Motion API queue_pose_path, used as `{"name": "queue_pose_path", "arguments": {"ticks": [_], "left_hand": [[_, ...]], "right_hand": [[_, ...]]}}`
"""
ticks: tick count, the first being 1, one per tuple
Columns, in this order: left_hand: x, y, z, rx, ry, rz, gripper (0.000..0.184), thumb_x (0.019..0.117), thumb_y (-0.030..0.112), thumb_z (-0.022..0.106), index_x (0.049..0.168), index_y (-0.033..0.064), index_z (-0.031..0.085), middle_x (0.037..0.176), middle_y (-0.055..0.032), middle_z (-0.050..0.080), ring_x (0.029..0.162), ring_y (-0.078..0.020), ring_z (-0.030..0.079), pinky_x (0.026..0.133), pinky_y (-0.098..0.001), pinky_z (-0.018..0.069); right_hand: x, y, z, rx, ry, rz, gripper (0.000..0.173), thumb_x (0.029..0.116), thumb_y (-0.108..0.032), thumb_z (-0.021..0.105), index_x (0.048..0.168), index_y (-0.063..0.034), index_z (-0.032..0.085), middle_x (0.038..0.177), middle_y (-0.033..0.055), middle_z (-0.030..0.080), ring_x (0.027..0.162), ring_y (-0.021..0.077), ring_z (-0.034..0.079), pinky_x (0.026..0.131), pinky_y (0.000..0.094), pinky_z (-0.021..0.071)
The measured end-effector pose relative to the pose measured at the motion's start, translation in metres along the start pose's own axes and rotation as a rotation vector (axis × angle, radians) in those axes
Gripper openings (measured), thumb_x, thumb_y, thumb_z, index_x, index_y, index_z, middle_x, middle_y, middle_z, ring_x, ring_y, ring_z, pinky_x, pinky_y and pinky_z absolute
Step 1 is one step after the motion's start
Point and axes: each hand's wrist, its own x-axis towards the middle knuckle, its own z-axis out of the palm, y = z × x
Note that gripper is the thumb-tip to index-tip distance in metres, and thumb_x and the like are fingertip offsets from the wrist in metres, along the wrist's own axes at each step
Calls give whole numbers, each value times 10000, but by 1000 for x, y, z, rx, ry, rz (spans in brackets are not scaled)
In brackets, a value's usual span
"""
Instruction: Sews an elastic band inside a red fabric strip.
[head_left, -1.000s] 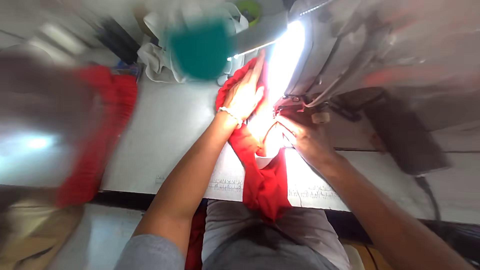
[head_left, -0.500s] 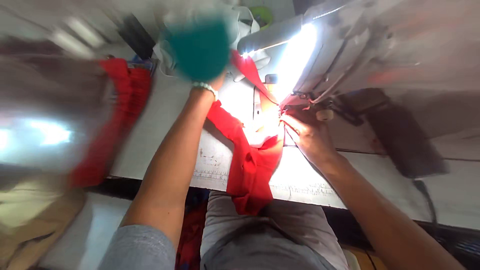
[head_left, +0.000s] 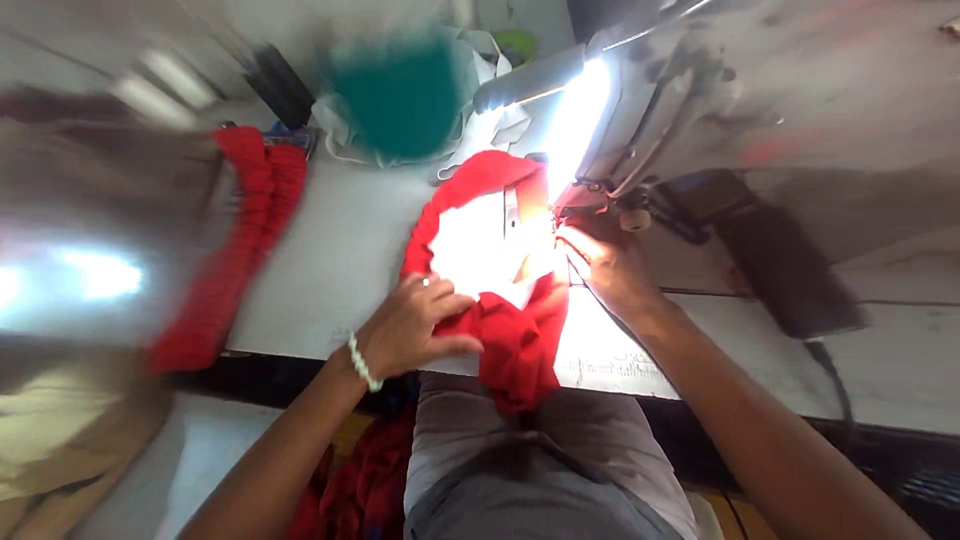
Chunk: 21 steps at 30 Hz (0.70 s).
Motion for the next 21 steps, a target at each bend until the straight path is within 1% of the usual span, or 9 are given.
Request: {"name": "queue_pose_path", "arguments": {"ticks": [3,5,7,8,11,13,15,17,21], "left_hand": [[-38,31,-7,39,-14,-110,731,965,672,483,1208,18,701,919,-126,743,803,-266,713,739,-456,555],[-51,45,-7,106,17,-153,534,1020,474,528,1311,52,675,897,-124,747,702,-280,720,610,-447,575],[-57,56,-3,161,61,-184,368,1026,300,542,1295,114,710,793,-110,684,581,-272,653,507,-412,524],[-57,61,-3,162,59,-215,331,1010,252,562,1270,136,730,803,-119,671,579,-277,645,500,-414,515],[-48,78,-8,133,-14,-348,262,944,207,670,1172,130,770,1060,-171,701,840,-347,713,681,-499,578],[-36,89,-13,136,-107,-435,408,932,323,717,1262,83,718,1245,-198,666,1116,-414,653,896,-580,535],[-18,94,-15,99,-171,-485,633,932,454,699,1383,18,612,1352,-212,623,1256,-425,586,1011,-586,478],[2,92,-13,-47,-159,-503,725,942,509,672,1413,-31,561,1351,-224,621,1280,-395,579,1066,-544,457],[31,75,-9,-492,-168,-510,582,971,402,684,1343,-37,596,1229,-209,662,1157,-284,640,1016,-440,498]], "right_hand": [[1,-3,-3,14,-30,16,179,994,-62,614,1092,-8,753,1105,192,727,1073,368,690,944,526,539],[1,-6,-7,43,-60,35,191,994,-63,610,1112,-1,746,1126,200,717,1093,375,678,963,545,528],[-2,-12,-14,59,-89,61,213,989,-66,609,1144,1,740,1154,196,714,1112,372,671,978,556,515],[-3,-15,-17,61,-95,69,230,994,-72,604,1171,-1,734,1176,192,713,1127,369,669,991,553,510],[-4,-27,-25,92,-95,0,249,995,-82,595,1181,28,718,1208,212,705,1131,371,684,972,543,531],[-1,-36,-27,139,-120,-96,219,966,-43,615,1131,44,730,1187,227,699,1126,373,676,977,506,541],[3,-40,-27,132,-174,-153,195,932,-28,638,1089,19,744,1137,220,699,1102,382,668,946,526,546],[6,-40,-26,148,-239,-203,190,891,-5,662,1054,-7,759,1083,196,713,1073,387,667,929,565,522],[1,-49,-26,217,-311,-298,120,909,-74,655,952,-87,767,1001,84,744,953,291,701,842,556,513]]}}
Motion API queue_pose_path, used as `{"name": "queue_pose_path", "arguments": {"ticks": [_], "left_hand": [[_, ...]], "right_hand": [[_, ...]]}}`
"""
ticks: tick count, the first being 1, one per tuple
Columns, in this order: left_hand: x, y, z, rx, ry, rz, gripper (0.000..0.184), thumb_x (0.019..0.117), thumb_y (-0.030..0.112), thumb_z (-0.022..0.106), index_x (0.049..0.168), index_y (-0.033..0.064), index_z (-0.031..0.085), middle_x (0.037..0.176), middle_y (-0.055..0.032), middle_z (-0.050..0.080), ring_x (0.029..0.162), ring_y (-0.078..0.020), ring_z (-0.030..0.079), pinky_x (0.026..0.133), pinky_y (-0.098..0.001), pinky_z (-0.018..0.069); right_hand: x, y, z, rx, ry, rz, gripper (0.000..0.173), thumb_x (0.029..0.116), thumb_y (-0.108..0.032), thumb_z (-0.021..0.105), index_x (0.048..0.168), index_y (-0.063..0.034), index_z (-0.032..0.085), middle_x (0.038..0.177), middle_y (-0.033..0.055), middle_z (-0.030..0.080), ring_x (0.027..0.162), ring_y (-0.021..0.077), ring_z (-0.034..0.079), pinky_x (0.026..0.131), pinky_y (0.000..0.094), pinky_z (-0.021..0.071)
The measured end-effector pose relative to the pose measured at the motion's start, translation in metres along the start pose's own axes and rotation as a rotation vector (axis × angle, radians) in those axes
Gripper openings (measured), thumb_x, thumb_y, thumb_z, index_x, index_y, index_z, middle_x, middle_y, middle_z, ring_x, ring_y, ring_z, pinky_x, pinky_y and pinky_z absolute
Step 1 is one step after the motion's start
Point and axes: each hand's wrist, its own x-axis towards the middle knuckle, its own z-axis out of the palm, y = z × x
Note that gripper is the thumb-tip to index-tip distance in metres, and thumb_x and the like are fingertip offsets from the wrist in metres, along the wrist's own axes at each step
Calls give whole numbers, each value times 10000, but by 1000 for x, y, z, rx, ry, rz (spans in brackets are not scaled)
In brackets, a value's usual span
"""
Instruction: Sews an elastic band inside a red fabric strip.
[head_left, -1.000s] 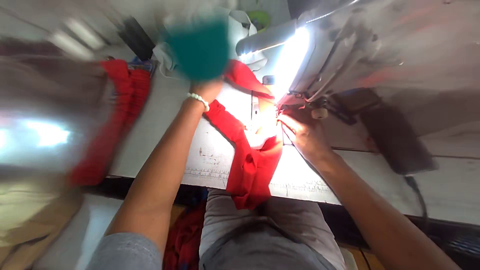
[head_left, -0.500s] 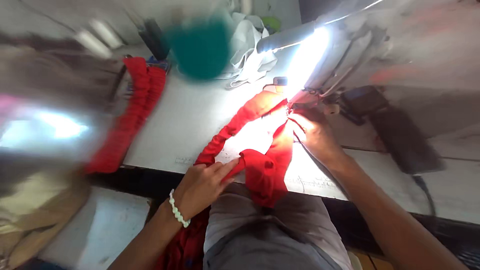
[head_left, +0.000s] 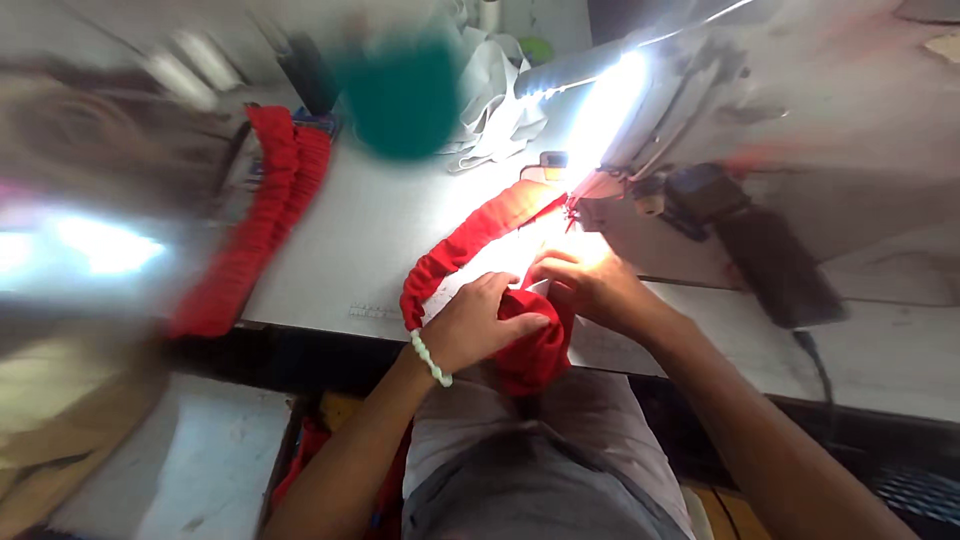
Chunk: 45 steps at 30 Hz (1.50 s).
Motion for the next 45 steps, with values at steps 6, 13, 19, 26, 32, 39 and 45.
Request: {"name": "queue_pose_path", "arguments": {"ticks": [6,13,19,26,32,39,45], "left_hand": [[-12,-7,-7,-113,-204,-70,356,983,327,681,1136,6,663,919,-89,684,812,-124,640,784,-337,526],[-155,-5,-25,61,21,-61,352,908,375,723,888,23,720,581,-39,634,463,-90,590,468,-260,500],[-193,0,-27,451,164,121,371,974,373,598,821,43,669,561,-68,600,472,-201,603,445,-366,469],[-159,-17,-3,645,469,406,243,1016,161,541,990,134,781,749,-24,679,779,-211,636,813,-358,481],[-117,-29,4,486,358,472,556,890,623,650,1069,100,708,799,-17,709,739,-162,634,939,-405,432],[-88,-62,-32,580,537,603,231,1019,167,569,951,99,780,757,-56,680,769,-183,648,963,-429,404],[-84,-104,-93,849,837,510,208,988,28,596,1042,53,795,966,-132,770,928,-268,723,1009,-514,419]], "right_hand": [[-14,-9,-5,-67,135,-42,173,959,-77,608,848,-71,740,888,67,726,842,245,686,792,474,508],[-31,15,-16,-44,298,55,191,934,-18,559,888,7,743,1064,167,726,1109,343,661,978,543,476],[5,-31,5,-75,260,-110,174,953,-76,605,896,-68,769,962,112,740,1036,335,676,936,557,469],[-30,-84,24,7,224,-143,216,1020,-129,539,961,-121,746,866,51,724,873,208,691,926,405,505],[-33,-124,21,196,257,-245,194,1052,-161,535,966,-85,692,786,51,646,820,199,634,894,340,497],[-45,-72,-38,376,183,111,258,1019,-222,582,990,-10,725,837,23,708,798,-11,615,778,131,480],[-74,-29,-51,716,192,474,196,976,-217,628,1171,-218,652,779,-195,665,627,-126,555,571,68,447]]}}
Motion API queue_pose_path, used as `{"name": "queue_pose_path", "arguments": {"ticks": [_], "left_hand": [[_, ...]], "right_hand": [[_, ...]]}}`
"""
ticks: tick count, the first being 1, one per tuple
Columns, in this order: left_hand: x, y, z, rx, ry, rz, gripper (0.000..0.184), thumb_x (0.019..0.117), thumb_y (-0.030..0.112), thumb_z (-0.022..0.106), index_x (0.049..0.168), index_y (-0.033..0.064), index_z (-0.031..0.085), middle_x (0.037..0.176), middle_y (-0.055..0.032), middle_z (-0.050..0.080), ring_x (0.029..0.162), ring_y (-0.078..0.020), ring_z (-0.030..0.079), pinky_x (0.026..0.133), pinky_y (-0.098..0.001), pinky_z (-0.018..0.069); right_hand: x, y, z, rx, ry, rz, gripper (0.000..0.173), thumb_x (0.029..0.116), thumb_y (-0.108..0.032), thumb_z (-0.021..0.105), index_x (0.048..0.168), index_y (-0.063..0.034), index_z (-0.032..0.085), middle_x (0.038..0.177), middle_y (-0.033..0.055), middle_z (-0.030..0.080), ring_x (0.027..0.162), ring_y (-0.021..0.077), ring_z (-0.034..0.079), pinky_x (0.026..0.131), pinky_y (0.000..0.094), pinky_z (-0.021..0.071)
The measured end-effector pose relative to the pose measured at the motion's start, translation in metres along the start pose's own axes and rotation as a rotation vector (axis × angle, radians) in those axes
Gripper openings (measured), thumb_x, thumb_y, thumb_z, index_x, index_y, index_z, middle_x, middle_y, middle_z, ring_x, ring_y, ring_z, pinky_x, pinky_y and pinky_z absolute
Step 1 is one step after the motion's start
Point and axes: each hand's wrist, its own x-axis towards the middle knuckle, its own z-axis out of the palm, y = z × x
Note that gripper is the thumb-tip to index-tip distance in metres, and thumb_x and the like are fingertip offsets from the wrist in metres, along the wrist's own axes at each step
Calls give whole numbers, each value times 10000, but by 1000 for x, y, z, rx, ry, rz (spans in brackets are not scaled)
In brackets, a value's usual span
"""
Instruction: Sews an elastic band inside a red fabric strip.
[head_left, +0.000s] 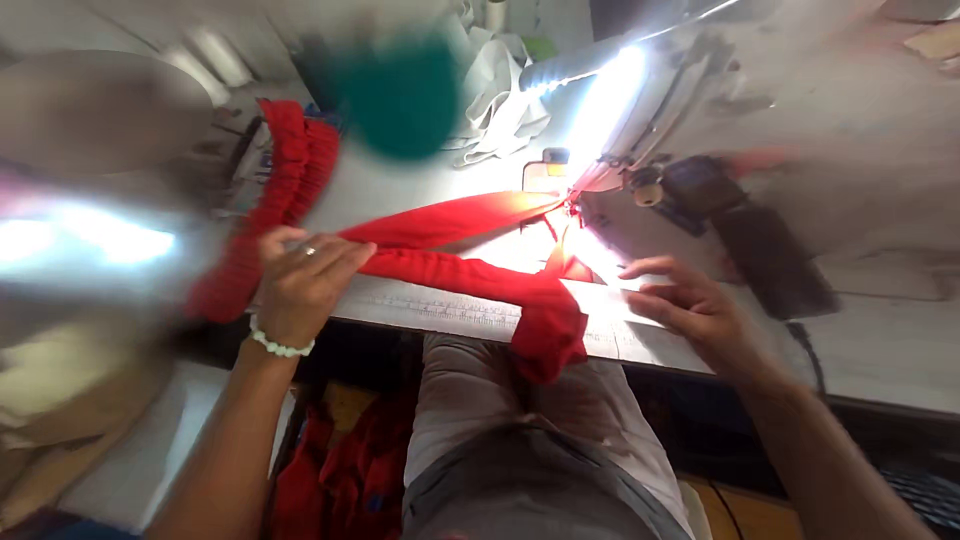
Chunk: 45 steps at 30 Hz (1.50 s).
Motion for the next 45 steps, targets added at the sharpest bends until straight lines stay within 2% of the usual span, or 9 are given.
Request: {"name": "queue_pose_path", "arguments": {"ticks": [5,8,12,17,21,30,36,42,45], "left_hand": [[8,24,44,-42,-98,58,180,964,36,609,997,58,785,838,-115,731,780,-286,690,935,-559,435],[24,71,58,-69,-229,96,247,926,88,659,1133,161,773,849,-110,700,763,-307,673,886,-591,458],[41,122,61,-203,-358,101,395,878,240,743,1258,136,711,1165,-139,709,1100,-322,677,1066,-611,407],[41,107,62,-435,-308,111,176,972,88,592,916,17,743,756,-105,692,688,-249,698,627,-382,567],[29,52,28,-466,-462,176,277,1030,202,541,917,90,768,808,-33,736,796,-156,717,984,-437,483],[17,5,-11,-308,-409,87,267,985,246,571,894,116,785,823,-17,739,803,-164,697,996,-529,408],[63,88,7,-579,-429,379,315,1064,228,443,918,115,698,814,-27,659,849,-167,652,1078,-429,371],[82,87,27,-858,-659,397,474,881,503,720,1003,47,690,746,-57,690,727,-140,674,1032,-394,453],[78,62,60,-752,-734,458,318,795,351,819,897,61,735,732,-58,702,719,-204,674,994,-527,420]], "right_hand": [[7,5,2,-262,-148,-192,232,986,-257,645,1110,-96,758,1079,-39,757,1009,-9,692,911,199,572],[19,-3,34,-633,-120,-372,278,896,-287,706,1101,-105,753,884,96,739,754,239,719,632,431,572],[33,-14,61,-815,17,-478,156,883,-122,676,1000,-84,771,701,121,639,567,296,626,493,416,478],[30,-17,52,-864,13,-562,284,1036,-267,546,970,-94,761,649,77,597,558,243,582,553,381,448],[15,1,13,-879,-30,-558,332,1039,-310,531,859,-96,711,690,68,621,680,248,611,812,465,460],[6,21,-71,-888,77,-425,394,1034,-263,517,888,11,759,878,193,723,929,379,677,996,614,400],[14,-24,50,-643,-169,-480,274,953,-159,577,1178,-145,732,1198,67,727,1094,253,683,980,558,462],[7,-31,58,-546,-126,-436,191,890,-96,588,1018,-60,725,717,53,705,599,191,653,613,342,536],[1,-36,13,-553,-72,-415,271,1009,-293,581,890,-86,709,691,16,652,627,79,587,642,208,486]]}}
